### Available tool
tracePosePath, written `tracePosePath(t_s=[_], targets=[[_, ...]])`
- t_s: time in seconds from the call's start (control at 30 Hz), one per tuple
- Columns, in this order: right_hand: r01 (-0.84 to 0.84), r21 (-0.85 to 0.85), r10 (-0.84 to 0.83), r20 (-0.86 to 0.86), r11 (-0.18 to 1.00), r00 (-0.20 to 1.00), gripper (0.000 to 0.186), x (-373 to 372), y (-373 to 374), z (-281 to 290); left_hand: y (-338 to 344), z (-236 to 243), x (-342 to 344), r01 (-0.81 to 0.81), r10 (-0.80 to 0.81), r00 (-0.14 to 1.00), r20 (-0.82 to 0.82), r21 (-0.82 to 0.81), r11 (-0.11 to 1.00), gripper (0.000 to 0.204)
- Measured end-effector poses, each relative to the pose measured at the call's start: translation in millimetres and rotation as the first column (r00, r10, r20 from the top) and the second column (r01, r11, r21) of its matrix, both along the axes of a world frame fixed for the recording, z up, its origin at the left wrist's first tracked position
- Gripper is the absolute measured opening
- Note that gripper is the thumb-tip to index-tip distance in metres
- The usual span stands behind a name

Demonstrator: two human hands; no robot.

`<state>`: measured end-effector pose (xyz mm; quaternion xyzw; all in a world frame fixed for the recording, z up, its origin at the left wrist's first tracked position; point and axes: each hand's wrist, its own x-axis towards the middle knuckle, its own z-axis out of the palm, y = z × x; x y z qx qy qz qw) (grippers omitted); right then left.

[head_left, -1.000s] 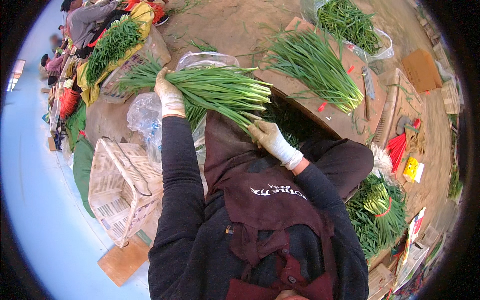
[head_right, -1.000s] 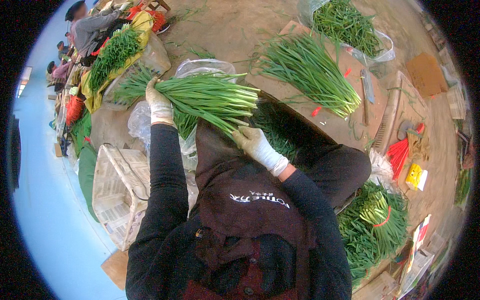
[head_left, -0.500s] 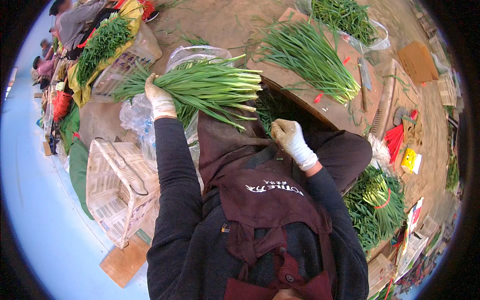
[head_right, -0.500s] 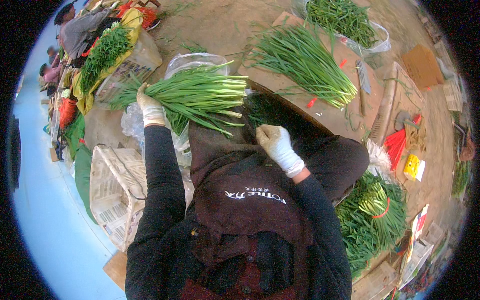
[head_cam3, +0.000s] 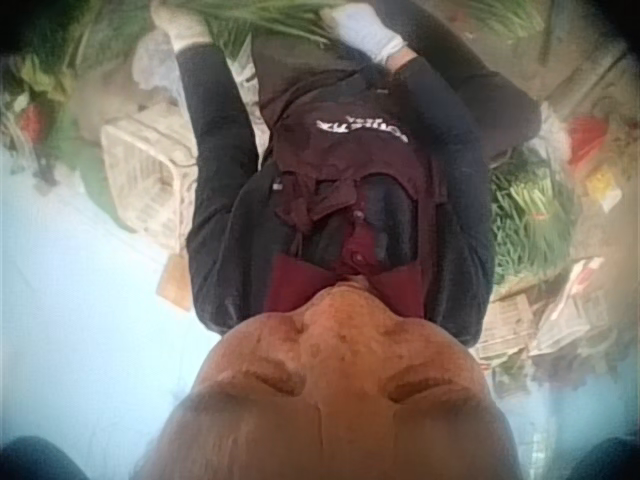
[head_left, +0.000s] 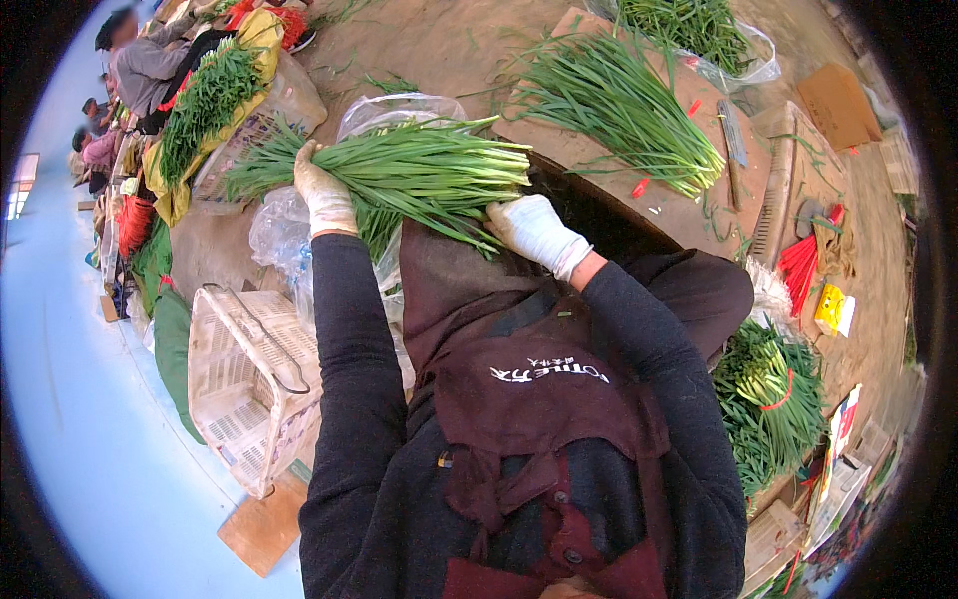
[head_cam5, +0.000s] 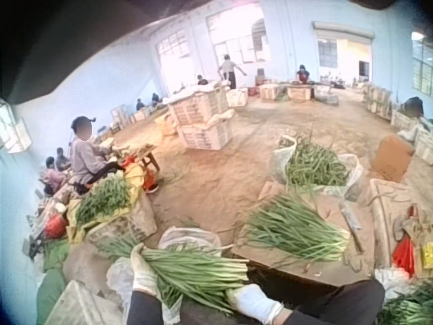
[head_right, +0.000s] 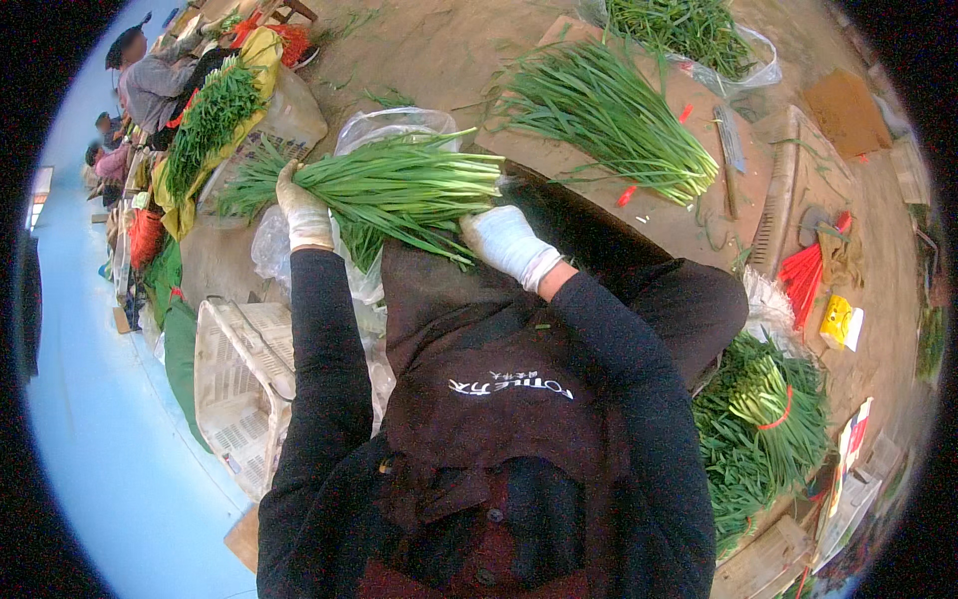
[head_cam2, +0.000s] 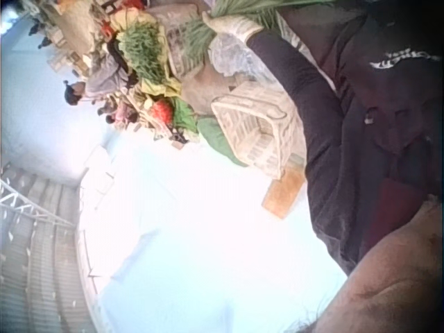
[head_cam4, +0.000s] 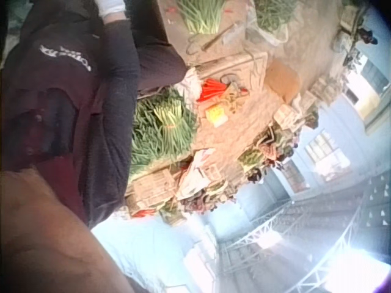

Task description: The person gathers green onions from a plastic bag, aligns them into a neat bunch, and secures the bundle with a red rubber band. They repeat this process multiple times, placing the finished bundles on a nearby cardboard surface.

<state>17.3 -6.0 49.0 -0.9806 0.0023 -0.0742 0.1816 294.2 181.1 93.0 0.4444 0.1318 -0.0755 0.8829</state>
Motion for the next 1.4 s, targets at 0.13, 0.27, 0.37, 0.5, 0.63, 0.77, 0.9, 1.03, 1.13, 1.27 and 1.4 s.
tracePosePath(t_s=[0.13, 0.27, 0.37, 0.5, 0.63, 0.77, 0.9, 1.03, 1.13, 1.27, 1.4], targets=[[-0.282, -0.106, 0.28, -0.03, 0.954, 0.959, 0.013, 3.8, -2.2, -0.9, -4.6, -2.8, -1.5, -0.002, 0.001, 1.0, 0.016, 0.041, 0.999, 0.011], [-0.233, -0.066, 0.23, -0.057, 0.97, 0.972, 0.014, -2.8, -3.1, 3.2, -6.4, -5.3, -3.0, 0.0, 0.001, 1.0, -0.01, 0.061, 0.998, 0.011], [-0.208, 0.108, 0.19, 0.159, 0.972, 0.969, 0.017, -29.5, -16.0, 9.3, -3.5, -6.7, -3.7, -0.018, 0.02, 0.999, -0.036, 0.052, 0.999, 0.01], [0.066, 0.286, -0.092, 0.078, 0.956, 0.993, 0.015, -78.7, -38.7, 30.9, 0.5, -8.3, -4.5, -0.043, 0.044, 0.999, -0.021, 0.047, 0.998, 0.009], [0.101, -0.126, -0.07, 0.232, 0.987, 0.97, 0.013, -84.2, -22.5, 54.5, -3.1, -8.0, -7.4, -0.009, 0.009, 1.0, 0.009, 0.045, 0.999, 0.008], [0.094, 0.34, -0.2, 0.29, 0.936, 0.936, 0.015, -23.7, 26.2, 48.0, -10.2, -5.2, -11.3, 0.019, -0.019, 1.0, 0.006, 0.041, 0.999, 0.01], [0.201, 0.459, -0.266, 0.082, 0.866, 0.96, 0.022, 27.5, 46.6, 27.4, -10.3, -0.3, -11.1, 0.043, -0.043, 0.999, 0.017, 0.001, 0.999, 0.011], [0.137, 0.567, -0.281, 0.173, 0.812, 0.944, 0.017, 35.3, 51.2, 12.5, -5.6, -0.1, -8.3, 0.014, -0.014, 0.999, 0.052, 0.008, 1.0, 0.01], [0.072, 0.741, -0.361, 0.238, 0.668, 0.902, 0.013, 30.1, 54.8, 6.7, -3.6, -3.3, -8.0, -0.004, 0.005, 1.0, 0.027, -0.017, 1.0, 0.009], [0.118, 0.621, -0.352, 0.269, 0.775, 0.897, 0.01, 31.2, 60.6, 4.0, -6.1, -5.8, -9.9, 0.009, -0.008, 1.0, 0.009, -0.029, 1.0, 0.008], [0.109, 0.407, -0.298, 0.434, 0.907, 0.85, 0.013, 32.8, 60.5, 7.0, -7.9, -3.4, -14.0, 0.03, -0.029, 0.999, 0.014, -0.072, 0.997, 0.007]])
